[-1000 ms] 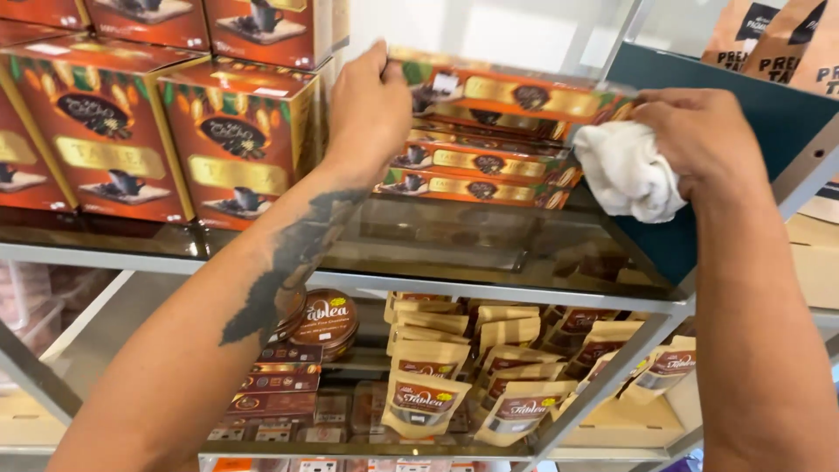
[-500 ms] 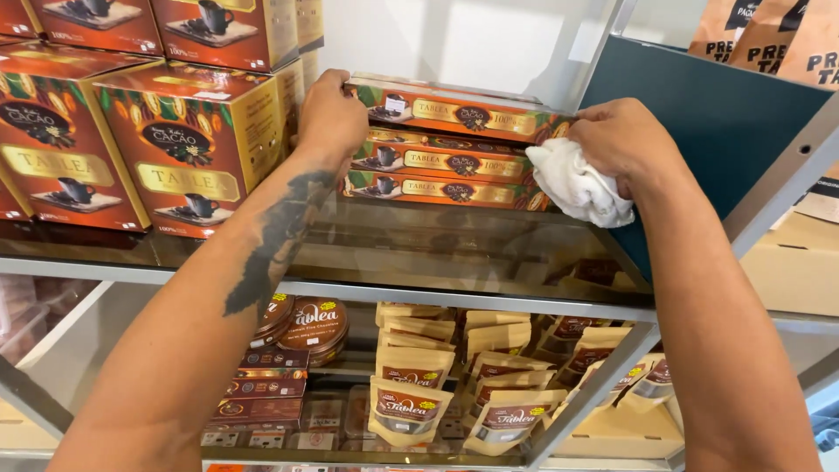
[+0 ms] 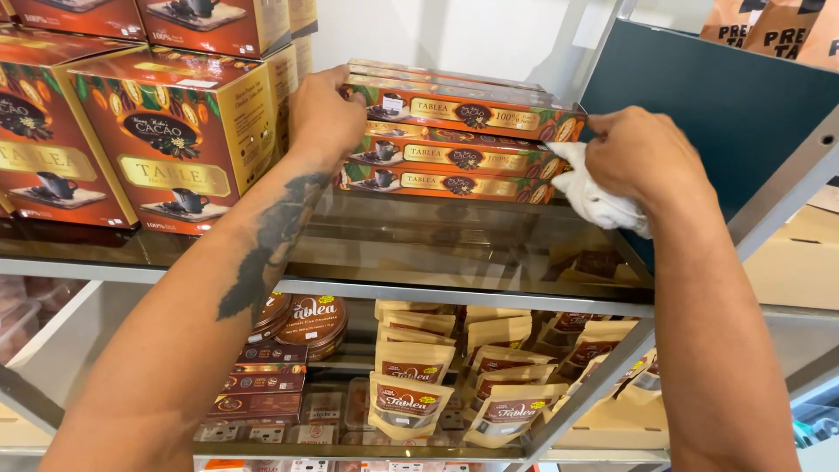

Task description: Wiping down packaged cocoa products with a cloth and organizing them on grocery store shelves.

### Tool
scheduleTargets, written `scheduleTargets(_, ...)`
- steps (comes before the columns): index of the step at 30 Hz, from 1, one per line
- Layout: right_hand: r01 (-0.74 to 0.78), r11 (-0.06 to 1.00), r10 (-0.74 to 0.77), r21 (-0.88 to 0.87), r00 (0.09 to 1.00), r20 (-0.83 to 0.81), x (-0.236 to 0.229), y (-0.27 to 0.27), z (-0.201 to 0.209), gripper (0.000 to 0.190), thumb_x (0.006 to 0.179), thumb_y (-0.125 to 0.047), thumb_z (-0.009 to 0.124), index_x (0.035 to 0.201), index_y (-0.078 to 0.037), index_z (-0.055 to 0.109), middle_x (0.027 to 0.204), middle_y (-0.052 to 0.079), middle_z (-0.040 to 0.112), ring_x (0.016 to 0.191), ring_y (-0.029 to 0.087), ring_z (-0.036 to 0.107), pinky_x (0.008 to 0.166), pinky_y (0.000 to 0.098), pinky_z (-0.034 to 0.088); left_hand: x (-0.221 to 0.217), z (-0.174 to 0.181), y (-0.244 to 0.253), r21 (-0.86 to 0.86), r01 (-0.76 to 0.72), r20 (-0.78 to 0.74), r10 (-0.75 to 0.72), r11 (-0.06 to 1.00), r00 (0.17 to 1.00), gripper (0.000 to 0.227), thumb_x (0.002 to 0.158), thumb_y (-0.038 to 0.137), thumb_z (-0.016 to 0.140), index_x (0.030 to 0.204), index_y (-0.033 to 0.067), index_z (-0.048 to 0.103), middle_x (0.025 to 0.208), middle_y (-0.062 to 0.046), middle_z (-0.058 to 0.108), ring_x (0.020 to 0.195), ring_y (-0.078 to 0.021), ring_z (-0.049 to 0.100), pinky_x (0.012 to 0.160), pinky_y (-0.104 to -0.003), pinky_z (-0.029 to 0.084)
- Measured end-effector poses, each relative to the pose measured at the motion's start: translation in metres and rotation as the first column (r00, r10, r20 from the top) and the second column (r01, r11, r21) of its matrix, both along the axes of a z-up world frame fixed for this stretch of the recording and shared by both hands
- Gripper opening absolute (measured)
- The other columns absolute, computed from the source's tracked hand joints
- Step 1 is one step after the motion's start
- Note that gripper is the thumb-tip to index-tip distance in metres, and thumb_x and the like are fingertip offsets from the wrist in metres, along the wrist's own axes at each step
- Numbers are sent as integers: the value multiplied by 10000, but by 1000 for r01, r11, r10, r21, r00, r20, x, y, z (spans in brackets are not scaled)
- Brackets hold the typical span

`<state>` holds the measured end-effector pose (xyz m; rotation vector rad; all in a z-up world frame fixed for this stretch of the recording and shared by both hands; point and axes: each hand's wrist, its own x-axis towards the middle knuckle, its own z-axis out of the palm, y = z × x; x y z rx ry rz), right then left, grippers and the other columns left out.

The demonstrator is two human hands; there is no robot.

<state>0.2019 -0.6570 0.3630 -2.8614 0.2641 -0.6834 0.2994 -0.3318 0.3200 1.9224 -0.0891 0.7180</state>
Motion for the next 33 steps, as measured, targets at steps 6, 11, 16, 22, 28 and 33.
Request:
scheduleTargets(6, 147, 972, -138, -186, 989, 59, -14, -5, 14, 487, 855, -114, 619, 1301, -261, 744, 1191, 232, 715, 1079, 444, 661, 917, 519, 523, 8, -8, 5, 98, -77, 167, 60, 992, 984, 330, 852, 136, 752, 1179, 93, 747, 906, -146, 770, 810, -255, 748, 781, -380, 560)
scheduleTargets(11, 222, 886, -136, -408, 964, 229, -38, 6, 17, 310, 924, -167, 645, 1204, -167, 778, 1183, 198, 723, 1046, 419, 691, 858, 512, 550, 13, -11, 7, 145, -115, 241, 78, 983, 967, 300, 843, 145, 777, 1141, 106, 767, 882, -173, 752, 824, -308, 736, 792, -402, 556)
scheduleTargets(16, 106, 946, -126, -308, 991, -45, -36, 14, 10, 309, 963, -358, 691, 1225, -220, 778, 1133, 164, 750, 1083, 410, 669, 943, 519, 520, 9, -10, 5, 114, -63, 214, 37, 991, 976, 330, 844, 141, 754, 1167, 73, 749, 883, -157, 763, 802, -270, 728, 781, -407, 558)
scheduleTargets(22, -75, 996, 71, -43, 994, -85, -1, 8, 7, 978, 761, -280, 876, 1612, -233, 398, 1409, 120, 608, 1223, 352, 625, 992, 464, 499, -24, 11, 8, -111, 196, -90, -206, 974, 974, 678, 761, -6, 736, 1404, 45, 527, 957, -97, 723, 658, -234, 627, 524, -478, 421)
scheduleTargets(28, -174, 985, 173, -1, 979, -106, 26, -5, -4, 886, 833, -295, 833, 1597, -184, 398, 1429, 184, 593, 1243, 354, 616, 1023, 412, 476, 43, -22, 17, -117, 277, 165, -257, 954, 952, 340, 849, 9, 707, 1180, -66, 726, 929, -72, 767, 815, -91, 662, 704, -286, 533)
scheduleTargets(33, -236, 971, 239, 46, 970, -52, 18, 2, -5, 901, 792, -229, 844, 1580, -131, 419, 1411, 183, 611, 1243, 330, 623, 1014, 401, 481, 35, -19, 17, 7, 172, 258, -168, 985, 951, 495, 796, -15, 723, 1284, -68, 665, 989, -62, 766, 928, -125, 738, 795, -256, 559)
